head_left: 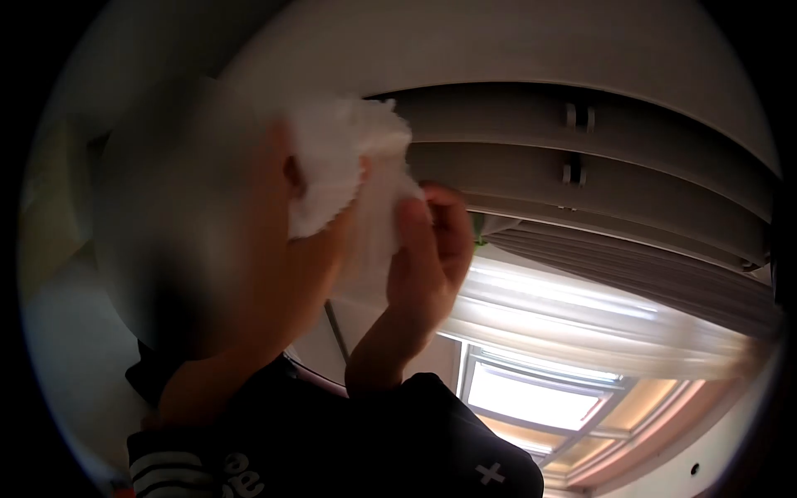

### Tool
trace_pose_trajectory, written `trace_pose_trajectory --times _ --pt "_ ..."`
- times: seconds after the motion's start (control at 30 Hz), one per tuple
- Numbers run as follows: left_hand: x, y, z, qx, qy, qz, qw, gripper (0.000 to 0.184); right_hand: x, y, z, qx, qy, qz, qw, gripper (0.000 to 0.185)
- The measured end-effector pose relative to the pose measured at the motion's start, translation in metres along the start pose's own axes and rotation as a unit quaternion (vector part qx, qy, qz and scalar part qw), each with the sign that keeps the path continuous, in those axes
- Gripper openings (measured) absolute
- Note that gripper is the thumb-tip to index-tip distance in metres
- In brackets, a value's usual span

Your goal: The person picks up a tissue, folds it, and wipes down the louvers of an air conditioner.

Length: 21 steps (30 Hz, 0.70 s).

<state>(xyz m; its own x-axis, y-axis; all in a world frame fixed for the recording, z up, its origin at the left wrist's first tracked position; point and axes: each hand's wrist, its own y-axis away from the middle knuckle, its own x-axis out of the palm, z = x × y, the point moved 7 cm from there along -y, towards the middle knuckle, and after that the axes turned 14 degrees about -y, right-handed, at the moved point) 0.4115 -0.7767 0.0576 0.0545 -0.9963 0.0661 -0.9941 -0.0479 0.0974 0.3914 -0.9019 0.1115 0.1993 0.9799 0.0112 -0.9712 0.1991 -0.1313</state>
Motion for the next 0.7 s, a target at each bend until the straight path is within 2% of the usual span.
trace_pose_trajectory --times 0.03,0.1,0.33,0.4,0.43,0.47,0.5,0.53,0.6,0.7 --pt "-0.005 -0.005 -0.008 -0.011 0.107 0.010 0.994 0.029 0.003 -0.002 -0.005 0.005 -0.007 0.002 1.000 0.012" --pt "-0.002 -0.006 -0.001 -0.029 0.217 0.030 0.975 0.029 0.007 -0.005 -0.011 0.005 -0.017 -0.011 1.000 0.010" --pt "-0.016 -0.008 0.056 -0.006 0.137 0.034 0.990 0.032 0.024 0.001 -0.050 0.043 -0.034 -0.051 0.997 0.011" --pt "-0.019 -0.009 0.069 -0.005 0.133 0.041 0.990 0.033 0.028 0.008 -0.065 0.090 -0.096 -0.065 0.989 0.024" --pt "-0.021 -0.010 0.066 0.034 0.110 0.019 0.993 0.035 0.028 0.010 -0.066 0.090 -0.088 -0.069 0.990 0.024" --pt "-0.023 -0.006 0.065 0.072 0.088 -0.005 0.994 0.038 0.034 0.014 -0.072 0.108 -0.122 -0.034 0.986 0.033" --pt "-0.020 -0.001 0.068 0.069 0.093 0.000 0.993 0.038 0.039 0.018 -0.073 0.124 -0.157 -0.001 0.980 0.043" --pt "-0.021 0.000 0.068 0.060 0.108 -0.009 0.992 0.037 0.041 0.021 -0.071 0.124 -0.153 -0.007 0.980 0.043" --pt "-0.023 0.000 0.064 0.056 0.123 -0.020 0.991 0.037 0.049 0.022 -0.067 0.125 -0.091 0.008 0.988 0.057" --pt "-0.019 0.001 0.067 0.028 0.119 0.027 0.992 0.046 0.047 0.023 -0.068 0.112 -0.103 0.022 0.988 0.056"
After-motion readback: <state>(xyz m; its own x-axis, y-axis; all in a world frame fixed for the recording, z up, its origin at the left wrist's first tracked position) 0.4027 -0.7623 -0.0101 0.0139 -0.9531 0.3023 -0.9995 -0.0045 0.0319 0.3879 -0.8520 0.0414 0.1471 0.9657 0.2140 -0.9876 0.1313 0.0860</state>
